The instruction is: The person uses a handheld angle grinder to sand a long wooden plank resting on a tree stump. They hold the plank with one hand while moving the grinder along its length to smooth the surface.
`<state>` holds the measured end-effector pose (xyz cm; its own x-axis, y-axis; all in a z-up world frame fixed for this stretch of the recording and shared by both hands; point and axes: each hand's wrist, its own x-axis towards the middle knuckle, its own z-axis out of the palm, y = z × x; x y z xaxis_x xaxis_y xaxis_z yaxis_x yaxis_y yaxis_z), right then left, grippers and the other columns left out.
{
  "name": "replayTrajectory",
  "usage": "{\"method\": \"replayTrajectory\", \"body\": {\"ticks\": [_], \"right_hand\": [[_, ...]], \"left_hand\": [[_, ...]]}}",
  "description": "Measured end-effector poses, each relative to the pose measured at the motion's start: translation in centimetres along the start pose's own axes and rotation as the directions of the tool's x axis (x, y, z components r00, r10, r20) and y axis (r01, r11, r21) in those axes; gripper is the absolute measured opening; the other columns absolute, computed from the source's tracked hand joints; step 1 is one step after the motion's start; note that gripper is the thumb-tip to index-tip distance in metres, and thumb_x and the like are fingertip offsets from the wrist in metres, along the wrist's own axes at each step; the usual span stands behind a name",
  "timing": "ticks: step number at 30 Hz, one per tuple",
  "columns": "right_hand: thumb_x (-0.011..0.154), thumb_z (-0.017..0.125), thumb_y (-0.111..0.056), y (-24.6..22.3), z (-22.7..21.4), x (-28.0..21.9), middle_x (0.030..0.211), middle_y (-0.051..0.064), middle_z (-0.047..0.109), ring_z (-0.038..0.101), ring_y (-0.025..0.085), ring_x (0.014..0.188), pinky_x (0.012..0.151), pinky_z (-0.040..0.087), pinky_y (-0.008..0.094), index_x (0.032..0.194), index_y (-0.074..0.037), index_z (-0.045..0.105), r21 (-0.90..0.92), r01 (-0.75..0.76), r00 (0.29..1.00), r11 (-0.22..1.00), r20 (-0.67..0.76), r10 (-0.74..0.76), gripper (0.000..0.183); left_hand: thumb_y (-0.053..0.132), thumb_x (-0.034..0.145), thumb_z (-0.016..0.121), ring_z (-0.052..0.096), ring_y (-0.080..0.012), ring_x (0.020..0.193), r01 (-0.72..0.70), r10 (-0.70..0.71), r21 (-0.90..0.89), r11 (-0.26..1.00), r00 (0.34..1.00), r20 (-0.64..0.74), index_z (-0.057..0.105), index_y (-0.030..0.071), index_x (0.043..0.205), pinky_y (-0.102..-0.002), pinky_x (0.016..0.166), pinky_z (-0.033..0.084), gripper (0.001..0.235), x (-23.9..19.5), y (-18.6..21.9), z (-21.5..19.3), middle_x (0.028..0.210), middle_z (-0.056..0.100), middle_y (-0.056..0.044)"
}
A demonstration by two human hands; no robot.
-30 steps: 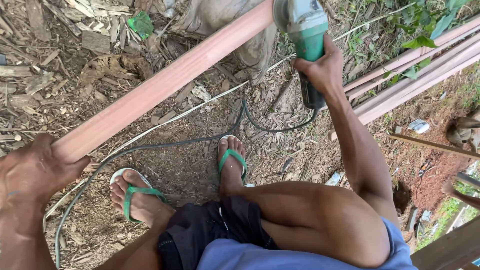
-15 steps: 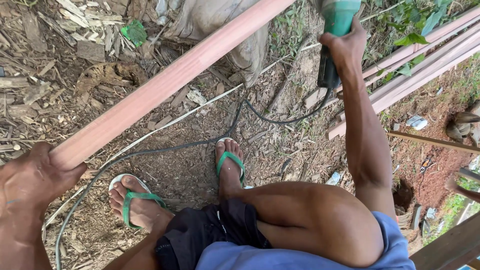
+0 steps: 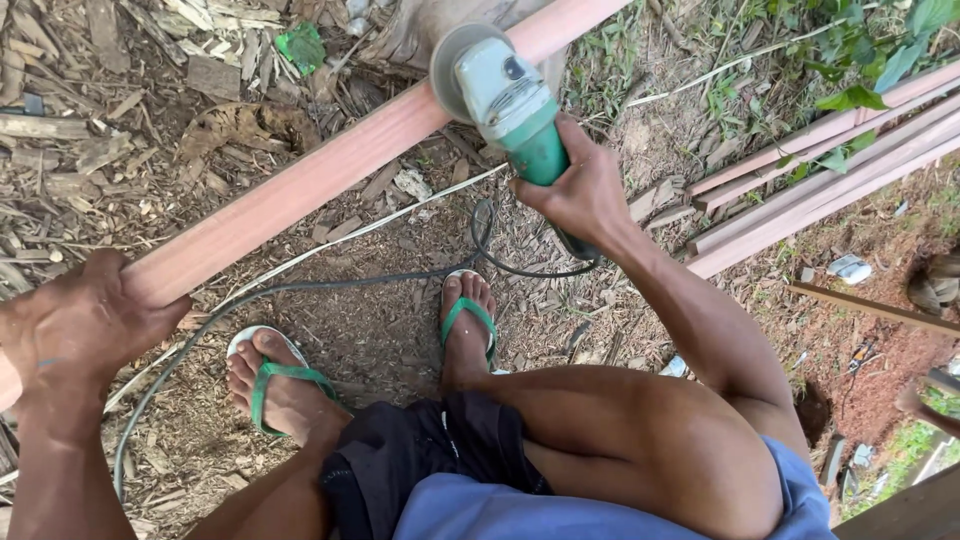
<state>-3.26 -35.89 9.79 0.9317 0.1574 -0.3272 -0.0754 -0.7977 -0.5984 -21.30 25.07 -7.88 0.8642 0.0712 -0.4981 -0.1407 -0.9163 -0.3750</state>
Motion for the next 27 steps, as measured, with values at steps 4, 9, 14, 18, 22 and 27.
{"method": "replayTrajectory", "body": {"ticks": [4,9,14,18,22,27], "right_hand": [[0.095,0.100,-0.020,0.2,0.8,0.4,0.128,0.027,0.086,0.091,0.037,0.090,0.078,0.083,0.043,0.160,0.010,0.064,-0.015,0.018,1.000,1.000,0.009,-0.018,0.080],[0.092,0.098,-0.010,1.1,-0.4,0.7,0.143,0.031,0.080,0.092,0.041,0.103,0.089,0.086,0.043,0.165,0.008,0.058,0.064,-0.091,0.996,0.994,0.027,0.089,0.085],[0.091,0.099,-0.008,3.6,-3.0,2.5,0.142,0.027,0.080,0.091,0.036,0.097,0.083,0.084,0.041,0.169,0.007,0.057,0.083,-0.220,0.973,0.972,-0.049,0.224,0.090],[0.093,0.099,-0.011,6.1,-5.4,4.1,0.134,0.016,0.080,0.087,0.025,0.092,0.074,0.080,0.034,0.155,-0.002,0.063,0.131,-0.271,0.952,0.954,-0.108,0.286,0.072],[0.095,0.103,-0.011,9.2,-7.7,5.5,0.138,0.021,0.081,0.090,0.029,0.093,0.077,0.083,0.038,0.166,0.002,0.058,0.201,-0.246,0.950,0.948,-0.145,0.277,0.086],[0.098,0.104,-0.014,12.8,-10.3,7.3,0.124,0.010,0.076,0.084,0.020,0.087,0.073,0.081,0.035,0.142,-0.009,0.063,0.186,-0.248,0.931,0.951,-0.226,0.287,0.060]], "left_hand": [[0.121,0.117,0.048,0.072,0.0058,0.068,-0.030,0.031,0.007,1.000,0.938,-0.346,0.073,0.043,0.135,-0.020,0.057,0.056,0.083,-0.3,-0.3,2.2,0.078,0.065,0.027],[0.090,0.114,0.086,0.079,-0.0184,0.078,-0.172,0.053,-0.336,0.926,0.940,-0.337,0.068,0.022,0.117,-0.036,0.066,0.055,0.071,-0.1,-0.4,3.3,0.095,0.079,-0.001],[0.087,0.118,0.084,0.077,-0.0126,0.073,-0.227,0.107,-0.288,0.930,0.919,-0.380,0.076,0.020,0.127,-0.030,0.056,0.057,0.068,-0.1,-0.7,3.6,0.095,0.079,0.003],[0.073,0.115,0.094,0.084,-0.0193,0.080,-0.286,0.112,-0.395,0.873,0.906,-0.407,0.083,0.010,0.133,-0.032,0.063,0.069,0.066,0.0,-0.7,4.9,0.108,0.088,-0.007],[0.073,0.113,0.097,0.082,-0.0213,0.081,-0.275,0.091,-0.414,0.868,0.907,-0.411,0.081,0.010,0.128,-0.035,0.065,0.067,0.067,-0.2,-0.8,5.2,0.106,0.086,-0.008],[0.078,0.105,0.095,0.083,-0.0208,0.088,-0.206,0.071,-0.414,0.887,0.945,-0.318,0.078,0.016,0.129,-0.035,0.075,0.070,0.068,-0.5,-0.9,5.1,0.110,0.086,-0.003]]}}
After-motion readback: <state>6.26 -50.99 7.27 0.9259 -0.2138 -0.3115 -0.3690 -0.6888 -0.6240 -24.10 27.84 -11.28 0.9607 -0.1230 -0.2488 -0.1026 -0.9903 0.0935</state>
